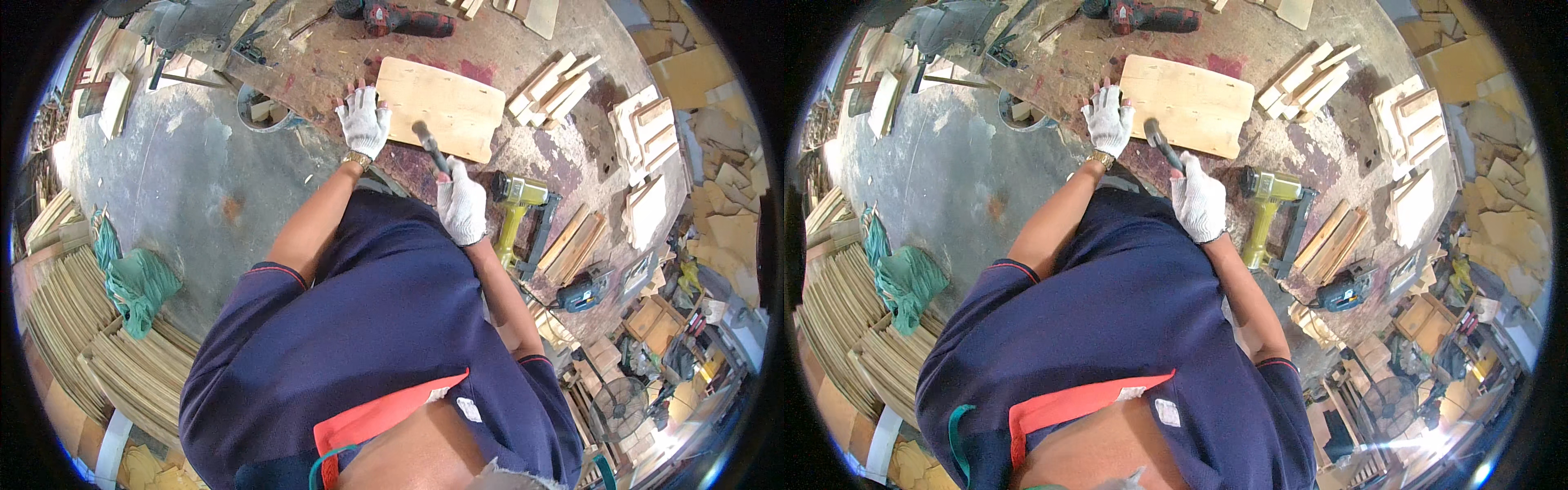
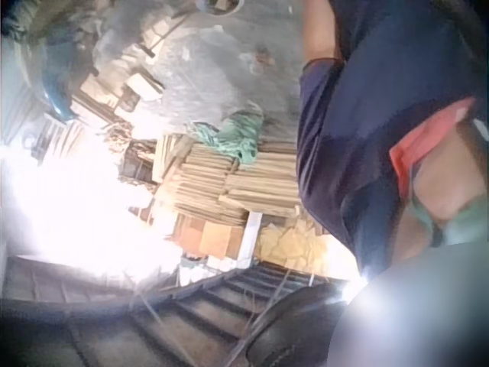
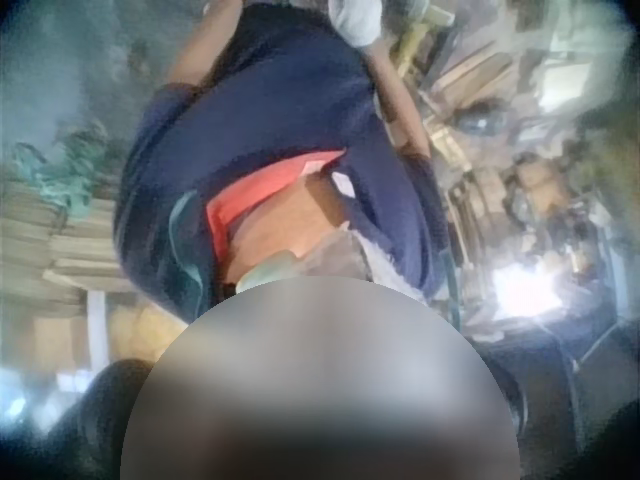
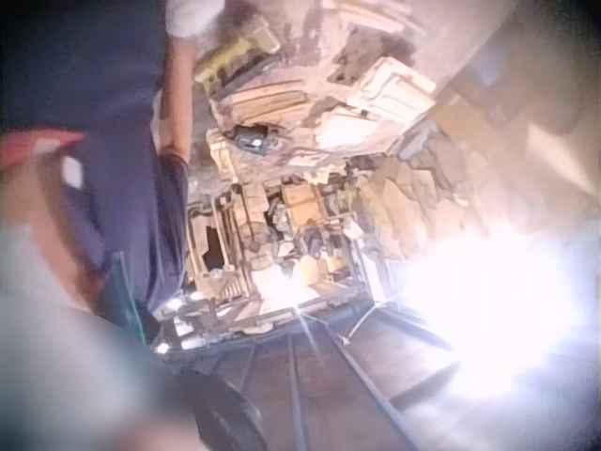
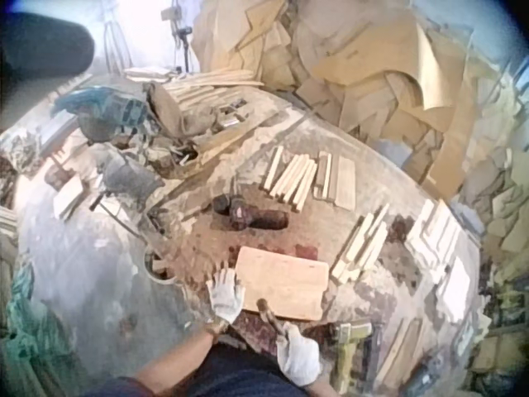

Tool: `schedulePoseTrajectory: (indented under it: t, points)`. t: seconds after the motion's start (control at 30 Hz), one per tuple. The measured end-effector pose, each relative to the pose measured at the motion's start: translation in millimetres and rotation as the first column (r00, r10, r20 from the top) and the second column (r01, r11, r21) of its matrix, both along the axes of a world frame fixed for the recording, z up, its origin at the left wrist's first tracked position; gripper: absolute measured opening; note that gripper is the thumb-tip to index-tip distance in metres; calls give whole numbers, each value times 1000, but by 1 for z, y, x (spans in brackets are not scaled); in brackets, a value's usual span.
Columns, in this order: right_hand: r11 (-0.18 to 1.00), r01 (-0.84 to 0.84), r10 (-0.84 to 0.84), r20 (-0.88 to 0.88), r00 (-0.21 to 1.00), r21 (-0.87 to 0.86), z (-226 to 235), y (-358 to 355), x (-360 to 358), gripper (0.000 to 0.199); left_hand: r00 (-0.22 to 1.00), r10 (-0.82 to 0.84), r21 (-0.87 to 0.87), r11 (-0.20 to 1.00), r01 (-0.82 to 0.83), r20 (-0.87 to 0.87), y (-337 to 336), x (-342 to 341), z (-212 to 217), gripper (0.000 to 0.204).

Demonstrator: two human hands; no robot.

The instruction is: The person assembles small wooden boxes by aligning pre-cut wooden pieces and securing them with a nail gun. They repeatedly pick up pieces, position them, and drive nails to join the components into box shapes.

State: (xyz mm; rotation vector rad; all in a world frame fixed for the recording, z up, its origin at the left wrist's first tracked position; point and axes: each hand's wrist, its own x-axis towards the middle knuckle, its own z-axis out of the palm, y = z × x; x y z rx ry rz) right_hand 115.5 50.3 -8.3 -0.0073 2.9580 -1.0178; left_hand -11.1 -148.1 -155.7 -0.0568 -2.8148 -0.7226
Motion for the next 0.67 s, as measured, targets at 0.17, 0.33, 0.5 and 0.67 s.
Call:
schedulePoseTrajectory:
  t: [0.17, 0.33, 0.5, 0.67]
  points:
    - [940, -71, -35, 301, 953, 334, -11, 3, -3, 28, 999, 19, -34, 999, -18, 38, 1, -4, 2, 47]
    - [989, -8, -6, 96, 995, 145, -27, 12, 13, 33, 1000, 26, -15, 1000, -26, -4, 2, -2, 1, 44]
    - [949, 89, -156, 207, 966, 301, -41, 33, 12, 26, 1000, 20, -12, 1000, -20, 16, -1, -9, 2, 43]
    - [982, 67, -94, 148, 984, 177, -49, 23, 21, 28, 997, -1, 20, 1000, -1, 75, 0, -4, -1, 47]
